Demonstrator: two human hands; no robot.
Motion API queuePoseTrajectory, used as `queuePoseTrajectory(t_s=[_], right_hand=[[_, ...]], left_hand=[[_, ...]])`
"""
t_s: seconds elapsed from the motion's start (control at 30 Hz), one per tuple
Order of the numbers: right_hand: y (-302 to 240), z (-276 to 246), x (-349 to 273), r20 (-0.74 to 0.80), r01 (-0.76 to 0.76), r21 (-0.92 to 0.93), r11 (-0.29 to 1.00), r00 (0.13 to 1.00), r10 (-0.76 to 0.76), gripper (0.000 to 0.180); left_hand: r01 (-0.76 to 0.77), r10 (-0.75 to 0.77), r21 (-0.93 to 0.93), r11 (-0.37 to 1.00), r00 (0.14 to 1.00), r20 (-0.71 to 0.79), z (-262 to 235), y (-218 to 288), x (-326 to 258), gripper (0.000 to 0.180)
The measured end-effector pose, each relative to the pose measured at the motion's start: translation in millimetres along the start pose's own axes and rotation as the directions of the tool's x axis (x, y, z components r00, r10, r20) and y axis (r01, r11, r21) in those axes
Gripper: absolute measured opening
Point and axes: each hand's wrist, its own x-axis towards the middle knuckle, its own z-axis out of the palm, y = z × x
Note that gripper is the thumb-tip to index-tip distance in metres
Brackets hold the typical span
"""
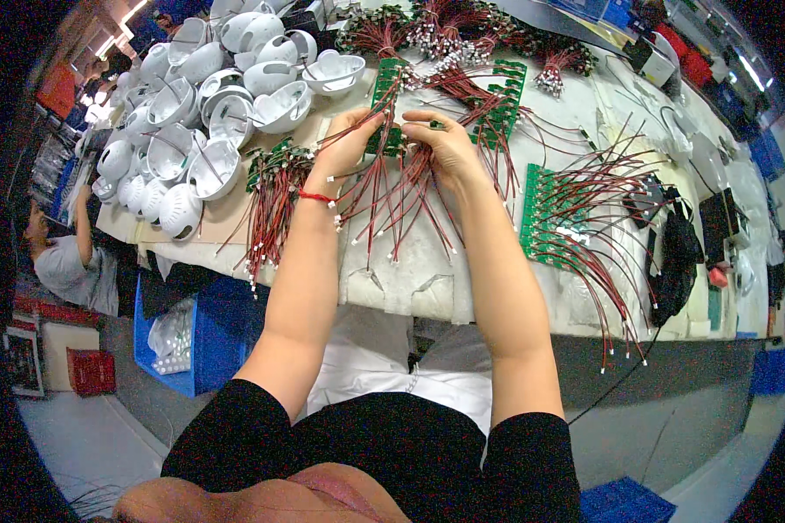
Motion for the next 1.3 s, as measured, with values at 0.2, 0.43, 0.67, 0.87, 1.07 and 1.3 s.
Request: queuePoseTrajectory(t_s=[0.2,0.43,0.67,0.87,1.07,1.3], right_hand=[[11,2,4,-0.093,0.168,-0.423,0.890,0.969,-0.227,0.012],[23,-6,13,-0.061,0.347,-0.672,0.654,0.855,-0.516,0.018],[16,3,6,-0.061,0.217,-0.656,0.723,0.940,-0.337,0.022],[30,-5,15,-0.065,0.250,-0.464,0.850,0.947,-0.315,0.024],[19,3,5,-0.039,0.082,-0.378,0.922,0.994,-0.104,0.024],[18,26,-4,-0.076,0.321,-0.778,0.541,0.806,-0.587,0.017]], left_hand=[[-0.032,0.045,0.127,0.991,0.993,-0.105,15,1,-3,0.020],[-0.069,0.150,0.288,0.955,0.951,-0.270,35,15,-11,0.020],[-0.247,0.198,-0.077,0.966,0.897,-0.396,38,-8,-1,0.024],[-0.126,0.172,0.153,0.980,0.926,-0.336,32,5,-4,0.020],[-0.114,0.075,-0.160,0.981,0.971,-0.229,18,4,-2,0.023],[-0.167,0.283,0.307,0.937,0.876,-0.390,32,15,-7,0.019]])
